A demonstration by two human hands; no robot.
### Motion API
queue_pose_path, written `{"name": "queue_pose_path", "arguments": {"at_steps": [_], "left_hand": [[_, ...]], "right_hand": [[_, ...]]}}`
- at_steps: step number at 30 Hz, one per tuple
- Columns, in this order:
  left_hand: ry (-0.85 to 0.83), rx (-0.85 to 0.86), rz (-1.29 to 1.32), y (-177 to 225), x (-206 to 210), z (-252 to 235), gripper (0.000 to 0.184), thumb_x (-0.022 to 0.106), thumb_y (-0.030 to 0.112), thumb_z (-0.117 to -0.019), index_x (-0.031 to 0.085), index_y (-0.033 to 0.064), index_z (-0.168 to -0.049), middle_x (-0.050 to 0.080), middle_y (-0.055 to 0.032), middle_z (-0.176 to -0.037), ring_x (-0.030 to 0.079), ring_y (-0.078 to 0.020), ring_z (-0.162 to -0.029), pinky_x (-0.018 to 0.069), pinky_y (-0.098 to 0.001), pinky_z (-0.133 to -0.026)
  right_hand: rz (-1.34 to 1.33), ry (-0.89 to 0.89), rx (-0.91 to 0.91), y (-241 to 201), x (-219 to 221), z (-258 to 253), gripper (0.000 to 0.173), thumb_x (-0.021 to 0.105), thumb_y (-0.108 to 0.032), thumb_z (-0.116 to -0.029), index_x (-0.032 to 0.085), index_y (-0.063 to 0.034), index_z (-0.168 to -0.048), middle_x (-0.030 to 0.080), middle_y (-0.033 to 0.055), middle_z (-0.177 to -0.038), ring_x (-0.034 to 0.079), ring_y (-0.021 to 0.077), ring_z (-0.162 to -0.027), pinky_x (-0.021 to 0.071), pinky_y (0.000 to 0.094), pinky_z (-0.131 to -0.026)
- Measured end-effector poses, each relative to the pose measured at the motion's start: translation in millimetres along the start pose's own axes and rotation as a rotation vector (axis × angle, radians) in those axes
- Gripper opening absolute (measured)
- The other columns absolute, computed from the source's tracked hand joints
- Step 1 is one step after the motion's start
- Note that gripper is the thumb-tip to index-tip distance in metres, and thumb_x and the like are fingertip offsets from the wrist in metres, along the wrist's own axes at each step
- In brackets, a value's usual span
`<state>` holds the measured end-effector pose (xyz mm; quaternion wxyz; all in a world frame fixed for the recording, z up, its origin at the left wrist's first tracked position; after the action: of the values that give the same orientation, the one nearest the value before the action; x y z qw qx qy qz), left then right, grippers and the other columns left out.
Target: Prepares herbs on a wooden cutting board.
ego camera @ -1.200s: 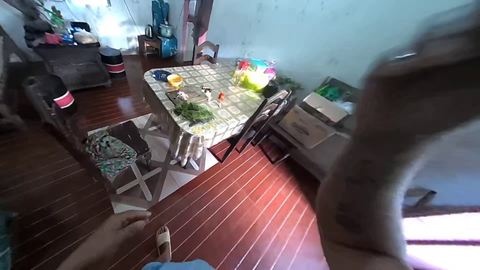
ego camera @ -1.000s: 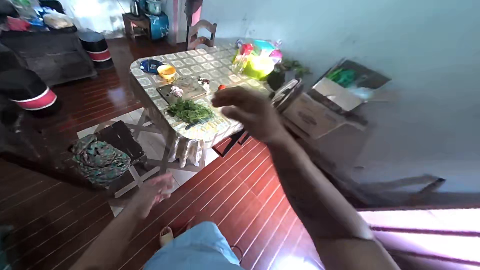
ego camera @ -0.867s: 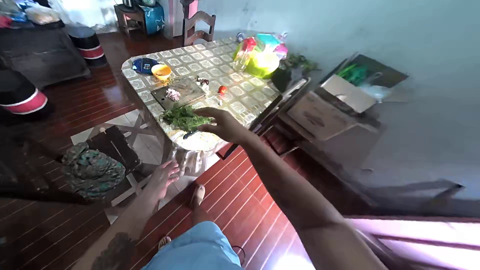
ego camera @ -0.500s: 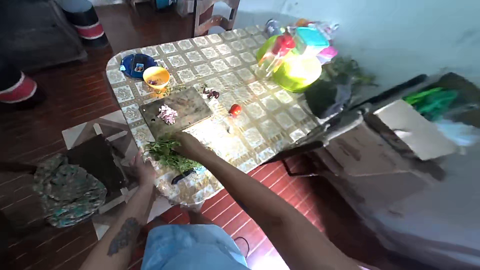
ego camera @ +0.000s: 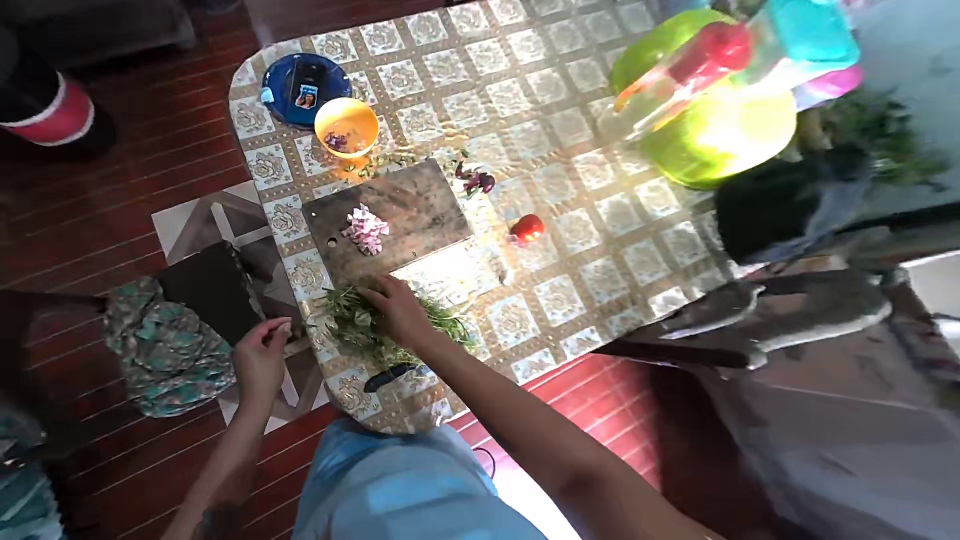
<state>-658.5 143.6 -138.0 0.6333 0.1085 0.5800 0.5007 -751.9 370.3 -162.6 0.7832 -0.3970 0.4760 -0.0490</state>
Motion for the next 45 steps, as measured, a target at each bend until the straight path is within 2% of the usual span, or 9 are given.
{"name": "queue_pose_path", "arguments": {"at_steps": [6,9,15,20,22,26,32,39,45], "left_hand": [[0.091,0.377,0.171,45.9,10.7,16.3,0.018,0.067,0.01,-0.0965,0.075,-0.003,-0.107,0.073,-0.0161,-0.105,0.069,-0.0188,-0.102,0.0563,-0.0334,-0.092],[0.06,0.579,0.208,65.1,17.1,18.3,0.019,0.066,0.011,-0.095,0.077,-0.0015,-0.103,0.075,-0.0133,-0.102,0.07,-0.0178,-0.102,0.0546,-0.0318,-0.094],[-0.034,0.378,0.431,73.9,4.7,3.9,0.013,0.066,0.006,-0.0967,0.073,-0.001,-0.106,0.074,-0.0043,-0.103,0.07,-0.0044,-0.094,0.0587,-0.0232,-0.085],[0.001,0.788,-0.029,75.2,11.4,9.8,0.031,0.063,0.029,-0.0995,0.074,0.0136,-0.124,0.062,-0.0157,-0.138,0.054,-0.0352,-0.131,0.0409,-0.0553,-0.109],[0.052,0.879,-0.012,83.3,15.4,18.3,0.024,0.065,0.03,-0.0994,0.078,0.015,-0.113,0.072,-0.0099,-0.122,0.063,-0.028,-0.121,0.0379,-0.055,-0.11],[-0.04,0.526,0.377,88.4,22.7,22.5,0.012,0.069,0.008,-0.0909,0.075,-0.0006,-0.095,0.074,-0.0044,-0.093,0.07,-0.0064,-0.091,0.0576,-0.0237,-0.087],[-0.269,-0.396,0.678,40.0,68.5,35.9,0.018,0.052,0.006,-0.1056,0.061,-0.0055,-0.117,0.065,-0.0094,-0.096,0.065,-0.0134,-0.08,0.0563,-0.0283,-0.071],[-0.235,-0.674,0.713,9.3,97.8,65.0,0.04,0.044,0.009,-0.1092,0.042,-0.0041,-0.147,0.051,-0.0236,-0.14,0.057,-0.0284,-0.119,0.0507,-0.0428,-0.097],[-0.171,-0.737,0.784,12.3,103.0,60.6,0.042,0.04,0.004,-0.1085,0.039,-0.0001,-0.15,0.048,-0.0224,-0.145,0.057,-0.0286,-0.121,0.0503,-0.0421,-0.098]], "right_hand": [[-0.566,-0.058,0.145,-59.3,-10.2,4.3,0.038,0.049,-0.022,-0.1091,0.06,0.0018,-0.137,0.069,0.0191,-0.121,0.069,0.0242,-0.105,0.0558,0.0395,-0.093],[-0.634,-0.079,0.073,-59.8,-14.3,2.0,0.041,0.053,-0.015,-0.1059,0.056,-0.0035,-0.145,0.056,0.0171,-0.147,0.055,0.0263,-0.134,0.0469,0.0441,-0.11],[-0.588,-0.088,0.096,-52.1,-46.8,17.5,0.023,0.057,-0.008,-0.1025,0.07,0.0025,-0.119,0.072,0.014,-0.111,0.071,0.0157,-0.092,0.059,0.0332,-0.086],[-0.673,-0.065,0.191,-64.3,-67.2,25.3,0.019,0.055,-0.004,-0.1009,0.067,0.0043,-0.114,0.068,0.0093,-0.091,0.067,0.0095,-0.071,0.0598,0.027,-0.069],[-0.727,-0.045,0.136,-76.1,-73.0,24.1,0.016,0.058,-0.002,-0.0982,0.061,0.0045,-0.113,0.064,0.0071,-0.085,0.065,0.0094,-0.067,0.0586,0.0262,-0.066],[-0.77,0.033,-0.037,-87.2,-79.5,15.0,0.023,0.06,-0.003,-0.0994,0.058,0.0023,-0.122,0.068,0.0067,-0.088,0.067,0.011,-0.073,0.0597,0.0285,-0.069],[-0.178,-0.038,0.065,-39.7,-46.4,-9.1,0.027,0.062,-0.002,-0.0985,0.067,-0.0013,-0.125,0.068,0.0189,-0.117,0.07,0.0316,-0.101,0.0574,0.0489,-0.09],[0.09,-0.062,0.015,-43.6,-19.7,-27.5,0.027,0.073,-0.026,-0.0954,0.074,-0.0051,-0.112,0.065,0.0192,-0.118,0.064,0.0376,-0.112,0.055,0.0553,-0.092],[0.345,-0.157,-0.066,-52.0,25.4,-29.1,0.018,0.067,-0.005,-0.0932,0.072,0.0013,-0.109,0.066,0.0222,-0.118,0.061,0.0408,-0.117,0.0491,0.0574,-0.094]]}}
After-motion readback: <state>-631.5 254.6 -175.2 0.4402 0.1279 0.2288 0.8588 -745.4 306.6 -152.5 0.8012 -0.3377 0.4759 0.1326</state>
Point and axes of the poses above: each hand's wrist, its own z-axis away from the middle knuckle, its own x-axis out of the palm, y = z × x, the point moved 5 cm from there along -z, towards the middle knuckle
